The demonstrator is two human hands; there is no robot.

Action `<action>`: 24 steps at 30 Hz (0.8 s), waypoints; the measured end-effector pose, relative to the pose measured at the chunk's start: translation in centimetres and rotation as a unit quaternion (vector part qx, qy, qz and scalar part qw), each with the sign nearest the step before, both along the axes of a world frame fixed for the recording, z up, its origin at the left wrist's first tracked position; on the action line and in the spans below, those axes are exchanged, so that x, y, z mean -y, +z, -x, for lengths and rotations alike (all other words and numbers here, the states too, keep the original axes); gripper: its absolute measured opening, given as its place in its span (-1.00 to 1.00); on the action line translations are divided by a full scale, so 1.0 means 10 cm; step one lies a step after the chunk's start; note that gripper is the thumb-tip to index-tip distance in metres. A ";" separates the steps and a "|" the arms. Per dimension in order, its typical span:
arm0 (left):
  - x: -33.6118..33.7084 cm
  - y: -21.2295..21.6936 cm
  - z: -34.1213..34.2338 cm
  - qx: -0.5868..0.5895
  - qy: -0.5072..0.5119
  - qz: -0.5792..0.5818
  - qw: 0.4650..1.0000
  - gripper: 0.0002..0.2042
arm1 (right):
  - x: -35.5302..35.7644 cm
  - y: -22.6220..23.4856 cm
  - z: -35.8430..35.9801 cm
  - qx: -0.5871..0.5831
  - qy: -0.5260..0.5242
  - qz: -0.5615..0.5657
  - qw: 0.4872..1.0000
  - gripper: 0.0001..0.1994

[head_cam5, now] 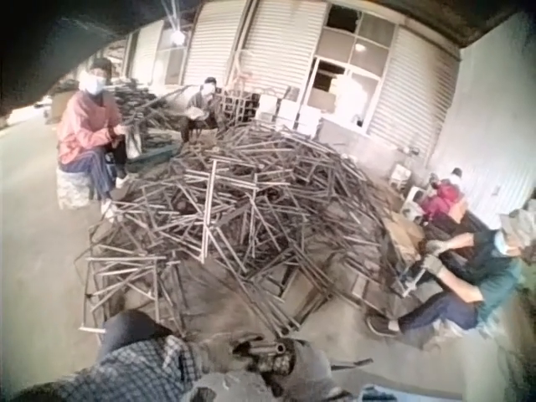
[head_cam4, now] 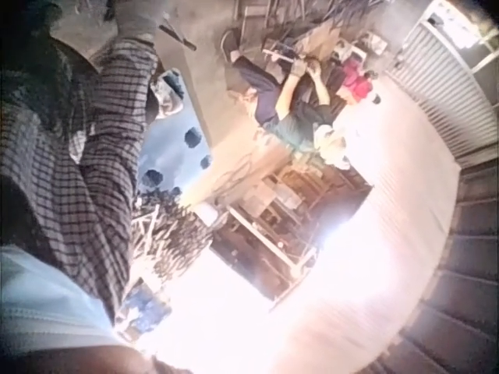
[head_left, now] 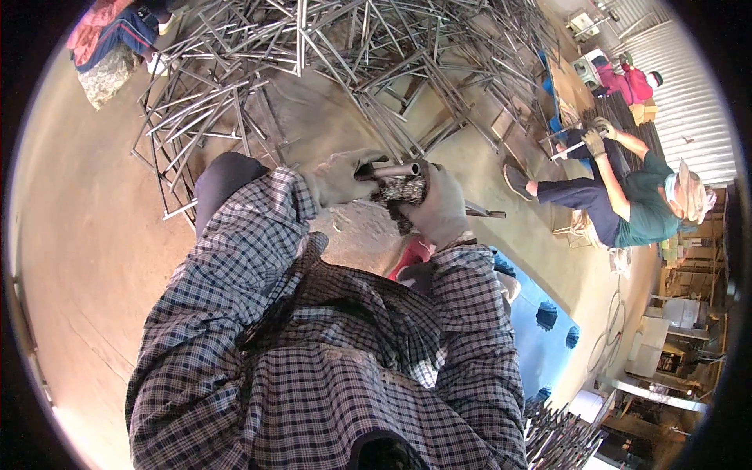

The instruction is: Cleaning or polishing metal furniture frames using steel wool.

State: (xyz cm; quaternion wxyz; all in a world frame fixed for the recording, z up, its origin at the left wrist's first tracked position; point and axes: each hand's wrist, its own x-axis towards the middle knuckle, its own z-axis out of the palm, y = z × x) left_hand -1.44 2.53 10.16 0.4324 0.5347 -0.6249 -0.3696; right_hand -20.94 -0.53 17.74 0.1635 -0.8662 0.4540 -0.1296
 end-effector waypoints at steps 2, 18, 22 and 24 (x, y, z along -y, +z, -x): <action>0.04 -0.03 0.02 0.082 -0.086 -0.084 0.989 -0.67 | 0.04 -0.11 0.19 0.066 -0.004 0.015 0.998 -0.44; 0.33 -1.18 0.05 0.028 -0.160 -0.108 0.981 -0.64 | 0.02 -0.08 0.36 0.079 0.019 0.025 0.996 -0.61; 0.24 -0.30 -0.04 -0.004 -0.124 -0.199 0.972 -0.64 | 0.26 -0.70 1.32 -0.059 -0.119 -0.109 0.985 -0.65; 0.22 -0.07 0.07 0.150 -0.103 -0.280 0.943 -0.64 | 0.21 -0.87 1.47 -0.009 -0.109 -0.084 0.990 -0.65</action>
